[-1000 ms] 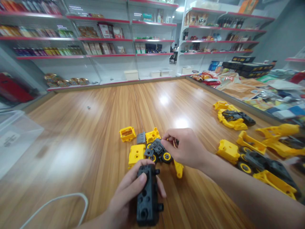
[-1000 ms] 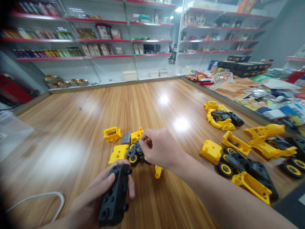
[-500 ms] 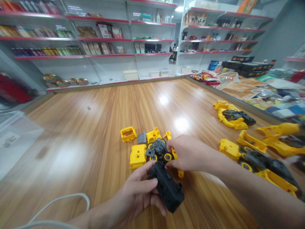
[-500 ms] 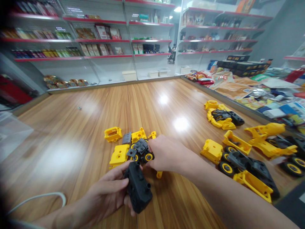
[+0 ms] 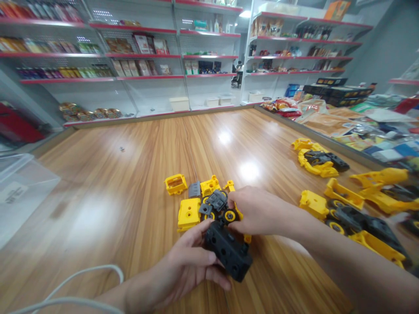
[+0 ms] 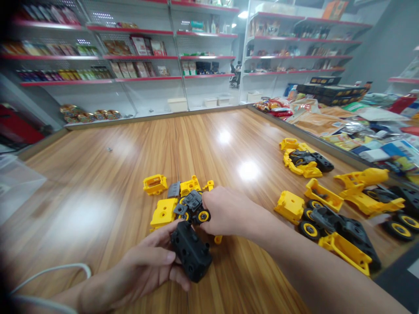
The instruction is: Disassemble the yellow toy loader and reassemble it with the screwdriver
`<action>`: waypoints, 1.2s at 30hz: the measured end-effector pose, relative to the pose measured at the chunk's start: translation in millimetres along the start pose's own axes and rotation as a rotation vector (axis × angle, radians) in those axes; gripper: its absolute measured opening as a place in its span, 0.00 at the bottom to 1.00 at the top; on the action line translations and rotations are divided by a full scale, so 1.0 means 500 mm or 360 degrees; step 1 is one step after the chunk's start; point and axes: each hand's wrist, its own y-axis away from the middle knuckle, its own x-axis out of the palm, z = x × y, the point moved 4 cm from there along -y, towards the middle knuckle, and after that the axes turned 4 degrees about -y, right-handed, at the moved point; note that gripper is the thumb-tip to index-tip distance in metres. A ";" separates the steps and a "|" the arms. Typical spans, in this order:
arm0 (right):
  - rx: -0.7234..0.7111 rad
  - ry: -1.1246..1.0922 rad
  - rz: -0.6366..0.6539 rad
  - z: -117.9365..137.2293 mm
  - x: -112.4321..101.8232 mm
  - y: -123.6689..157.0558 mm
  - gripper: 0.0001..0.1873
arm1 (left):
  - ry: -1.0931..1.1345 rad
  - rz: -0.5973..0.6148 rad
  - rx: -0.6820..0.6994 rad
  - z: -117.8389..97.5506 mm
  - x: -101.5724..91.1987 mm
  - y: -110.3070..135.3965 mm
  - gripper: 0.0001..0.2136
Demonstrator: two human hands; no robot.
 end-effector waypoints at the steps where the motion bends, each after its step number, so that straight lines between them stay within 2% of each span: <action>1: 0.0000 -0.0046 -0.0004 0.002 -0.002 0.000 0.07 | 0.0024 0.0017 0.0006 -0.002 0.001 0.000 0.23; 5: 0.0056 -0.0202 -0.0098 0.009 -0.015 0.001 0.11 | 0.0197 0.0012 -0.0010 -0.005 -0.001 -0.001 0.17; 10: 0.0032 -0.0389 -0.0258 0.023 -0.030 -0.001 0.13 | 0.0549 -0.0270 -0.0138 -0.004 -0.011 -0.002 0.17; 13: -0.0090 -0.0564 -0.0239 0.037 -0.029 -0.001 0.13 | 0.0581 -0.0439 -0.0233 -0.005 -0.012 -0.002 0.14; 16: -0.0210 -0.0667 -0.0163 0.049 -0.021 0.000 0.14 | 0.0515 -0.0549 -0.0239 -0.006 -0.016 -0.001 0.13; 21: -0.0309 -0.0718 -0.0096 0.055 -0.013 0.002 0.16 | 0.0370 -0.0454 -0.0256 0.002 -0.025 0.002 0.15; 26: -0.0436 -0.0750 -0.0084 0.060 -0.015 0.006 0.17 | 0.0350 -0.0526 -0.0188 -0.003 -0.030 -0.001 0.12; 36: -0.0444 -0.0659 -0.0020 0.069 -0.016 0.010 0.17 | 0.0313 -0.0638 -0.0181 -0.008 -0.029 -0.001 0.12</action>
